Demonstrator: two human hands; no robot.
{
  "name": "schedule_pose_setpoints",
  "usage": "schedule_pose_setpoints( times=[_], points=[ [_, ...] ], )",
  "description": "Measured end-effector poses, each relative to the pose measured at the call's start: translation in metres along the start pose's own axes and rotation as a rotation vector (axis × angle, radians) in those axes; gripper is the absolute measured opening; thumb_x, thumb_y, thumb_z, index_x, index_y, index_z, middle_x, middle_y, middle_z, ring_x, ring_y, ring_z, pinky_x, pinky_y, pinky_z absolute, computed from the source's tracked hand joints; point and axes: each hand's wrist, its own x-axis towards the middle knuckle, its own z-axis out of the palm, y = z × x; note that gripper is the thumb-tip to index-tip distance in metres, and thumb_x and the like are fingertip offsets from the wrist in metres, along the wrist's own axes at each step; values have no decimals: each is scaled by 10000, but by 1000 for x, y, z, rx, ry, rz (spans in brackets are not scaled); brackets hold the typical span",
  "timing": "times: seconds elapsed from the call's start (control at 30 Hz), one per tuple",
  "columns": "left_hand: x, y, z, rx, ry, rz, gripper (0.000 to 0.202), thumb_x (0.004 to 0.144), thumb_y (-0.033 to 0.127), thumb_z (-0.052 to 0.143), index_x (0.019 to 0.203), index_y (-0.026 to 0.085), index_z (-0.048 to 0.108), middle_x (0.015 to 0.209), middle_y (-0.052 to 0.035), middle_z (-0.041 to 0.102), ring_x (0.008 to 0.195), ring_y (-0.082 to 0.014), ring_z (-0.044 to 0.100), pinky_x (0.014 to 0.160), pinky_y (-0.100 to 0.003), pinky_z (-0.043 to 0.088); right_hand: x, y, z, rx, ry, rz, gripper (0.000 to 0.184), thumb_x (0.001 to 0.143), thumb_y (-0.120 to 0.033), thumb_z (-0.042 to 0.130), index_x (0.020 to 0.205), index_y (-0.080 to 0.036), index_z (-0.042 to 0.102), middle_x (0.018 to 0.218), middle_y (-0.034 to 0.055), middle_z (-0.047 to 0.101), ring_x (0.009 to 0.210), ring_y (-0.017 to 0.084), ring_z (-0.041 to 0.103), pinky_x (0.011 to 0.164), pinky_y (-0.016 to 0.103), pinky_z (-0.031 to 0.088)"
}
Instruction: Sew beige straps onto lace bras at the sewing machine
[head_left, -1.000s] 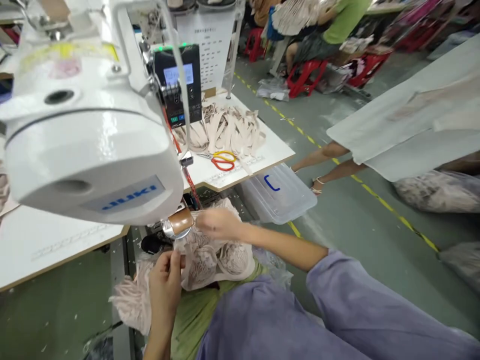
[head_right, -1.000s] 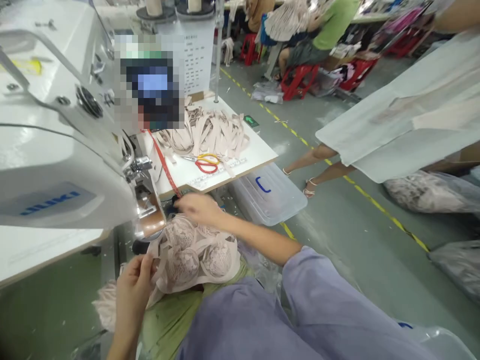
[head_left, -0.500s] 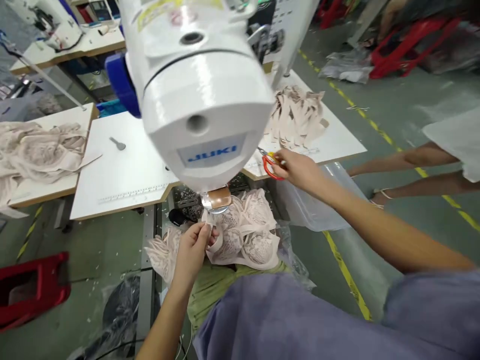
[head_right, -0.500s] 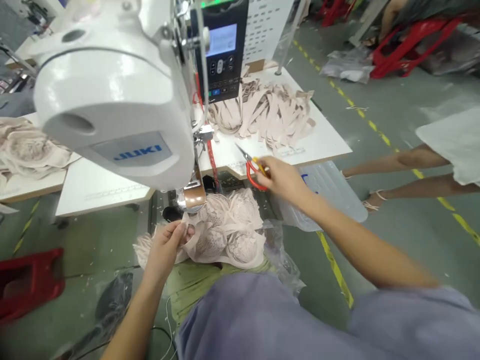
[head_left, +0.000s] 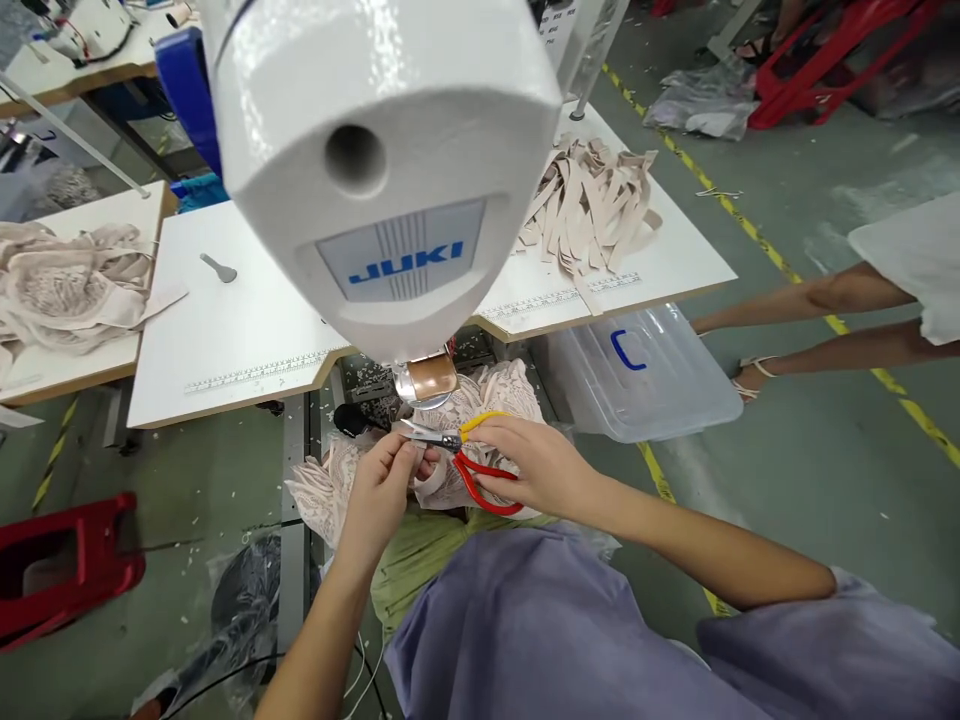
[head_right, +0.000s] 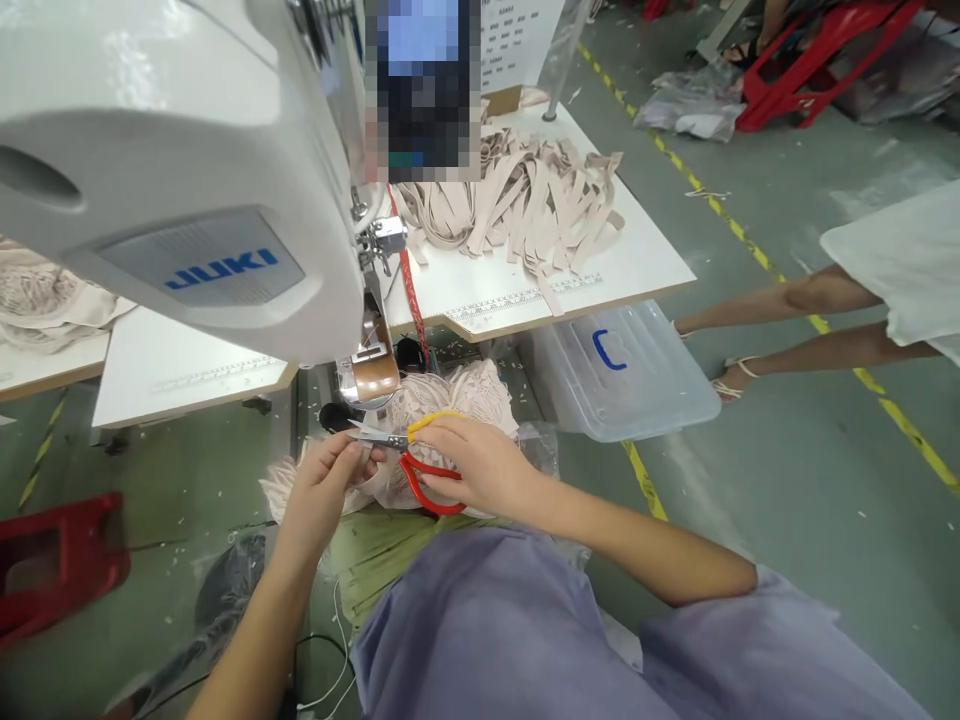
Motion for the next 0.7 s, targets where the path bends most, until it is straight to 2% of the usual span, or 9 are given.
schedule_pose_setpoints(
  times=[0.13, 0.2, 0.27, 0.33, 0.4, 0.57, 0.7],
  points=[
    [1, -1, -2, 10, 27, 14, 189, 913, 277, 479, 827, 184, 620, 729, 8, 569, 660, -121, 477, 633, -230, 393, -7, 6, -2, 76, -65, 71, 302, 908, -302, 621, 1204, -249, 589, 1127, 74, 708, 985, 226, 685, 804, 355, 551],
    [2, -1, -4, 19, 39, 40, 226, 946, 343, 485, 812, 191, 584, 688, 32, 491, 618, -107, 416, 595, -217, 355, -15, 9, -1, 129, -36, 127, 272, 895, -271, 617, 1165, -256, 592, 1045, 57, 714, 858, 197, 690, 730, 326, 541],
    [3, -1, -7, 25, 41, 54, 295, 957, 426, 501, 785, 192, 548, 677, 40, 454, 597, -98, 381, 570, -210, 331, -23, 10, 1, 176, 27, 140, 303, 842, -258, 649, 1136, -246, 577, 1049, 67, 701, 844, 199, 682, 725, 328, 536],
    [4, -1, -10, 30, 38, 42, 336, 954, 468, 514, 764, 190, 531, 684, 35, 468, 587, -94, 380, 553, -209, 321, -26, 10, 6, 211, 68, 119, 381, 781, -253, 681, 1140, -239, 552, 1098, 85, 681, 910, 220, 674, 767, 348, 536],
    [4, 1, -12, 63, 18, 17, 350, 953, 482, 516, 767, 187, 548, 695, 24, 505, 583, -93, 397, 541, -209, 320, -24, 7, 11, 230, 57, 112, 436, 753, -257, 693, 1160, -240, 537, 1126, 92, 664, 934, 227, 661, 781, 356, 531],
    [6, 5, -15, 159, -8, 17, 296, 956, 455, 523, 884, 189, 631, 732, 12, 588, 586, -91, 420, 531, -203, 321, -6, -1, 16, 258, 11, 154, 405, 773, -286, 695, 1149, -240, 552, 1120, 79, 658, 758, 167, 613, 677, 314, 500],
    [8, 5, -17, 187, -4, 23, 279, 958, 427, 526, 875, 187, 642, 737, 10, 607, 584, -90, 426, 526, -205, 321, 4, -2, 16, 305, -18, 198, 339, 813, -290, 681, 1141, -254, 600, 1150, 67, 677, 878, 189, 654, 733, 311, 509]
  ],
)
